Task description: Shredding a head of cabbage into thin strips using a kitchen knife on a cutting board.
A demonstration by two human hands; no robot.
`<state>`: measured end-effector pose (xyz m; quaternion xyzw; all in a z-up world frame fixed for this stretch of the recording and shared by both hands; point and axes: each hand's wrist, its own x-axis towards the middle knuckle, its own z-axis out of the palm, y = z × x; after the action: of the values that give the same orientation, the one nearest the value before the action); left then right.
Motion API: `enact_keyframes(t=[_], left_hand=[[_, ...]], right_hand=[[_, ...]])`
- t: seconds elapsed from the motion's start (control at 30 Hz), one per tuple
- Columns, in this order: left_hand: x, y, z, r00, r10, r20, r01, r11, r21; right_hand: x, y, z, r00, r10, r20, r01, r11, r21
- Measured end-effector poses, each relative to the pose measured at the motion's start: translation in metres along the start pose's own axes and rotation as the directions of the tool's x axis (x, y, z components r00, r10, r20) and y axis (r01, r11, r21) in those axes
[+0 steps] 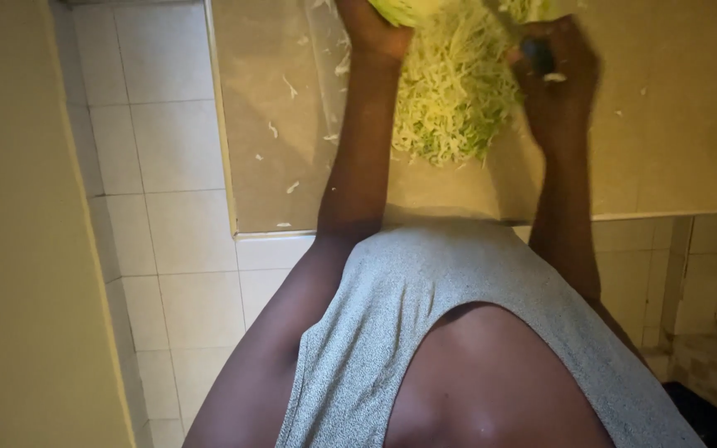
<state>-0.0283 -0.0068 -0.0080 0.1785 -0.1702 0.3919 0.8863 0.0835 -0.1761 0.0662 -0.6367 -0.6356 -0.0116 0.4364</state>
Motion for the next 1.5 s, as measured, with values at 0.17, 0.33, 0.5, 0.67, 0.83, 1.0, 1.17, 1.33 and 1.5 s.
enact_keyframes(t=[0.17,0.33,0.5,0.67,0.83,1.0,1.17,1.33,1.5], left_hand=[[0.010,-0.010,0.000,0.994,0.002,0.113,0.004,0.999,-0.049],[0.022,-0.017,0.013,0.991,-0.062,0.115,0.052,0.995,0.084],[0.018,0.010,0.032,0.964,-0.041,-0.262,0.204,0.746,0.634],[0.017,0.039,-0.002,0.962,-0.117,-0.247,0.268,0.585,0.765],[0.020,0.048,-0.021,0.998,0.024,0.061,-0.058,0.758,0.650],[0.017,0.059,0.008,0.996,0.043,0.075,-0.076,0.847,0.526],[0.014,0.040,-0.010,0.992,0.124,-0.012,-0.070,0.631,0.772],[0.015,0.024,0.016,0.989,0.112,-0.094,-0.017,0.725,0.689],[0.016,0.025,0.026,0.998,0.054,0.020,-0.056,0.807,0.588]], right_hand=[[0.010,-0.016,0.027,0.847,0.509,0.154,-0.519,0.731,0.443],[0.026,-0.002,0.020,0.845,0.531,0.056,-0.443,0.637,0.631],[0.033,0.019,0.018,0.884,0.467,0.011,-0.378,0.702,0.604],[0.044,0.027,0.023,0.926,0.377,-0.003,-0.294,0.728,0.619],[0.052,0.042,0.026,0.951,0.281,0.129,-0.267,0.536,0.801],[0.044,0.049,0.020,0.965,0.215,0.148,-0.234,0.465,0.854],[0.040,0.035,0.017,0.936,0.277,0.218,-0.348,0.629,0.695],[0.025,0.074,0.026,0.977,0.119,0.179,-0.214,0.633,0.744],[0.020,0.076,0.029,0.959,0.168,0.229,-0.277,0.734,0.620]])
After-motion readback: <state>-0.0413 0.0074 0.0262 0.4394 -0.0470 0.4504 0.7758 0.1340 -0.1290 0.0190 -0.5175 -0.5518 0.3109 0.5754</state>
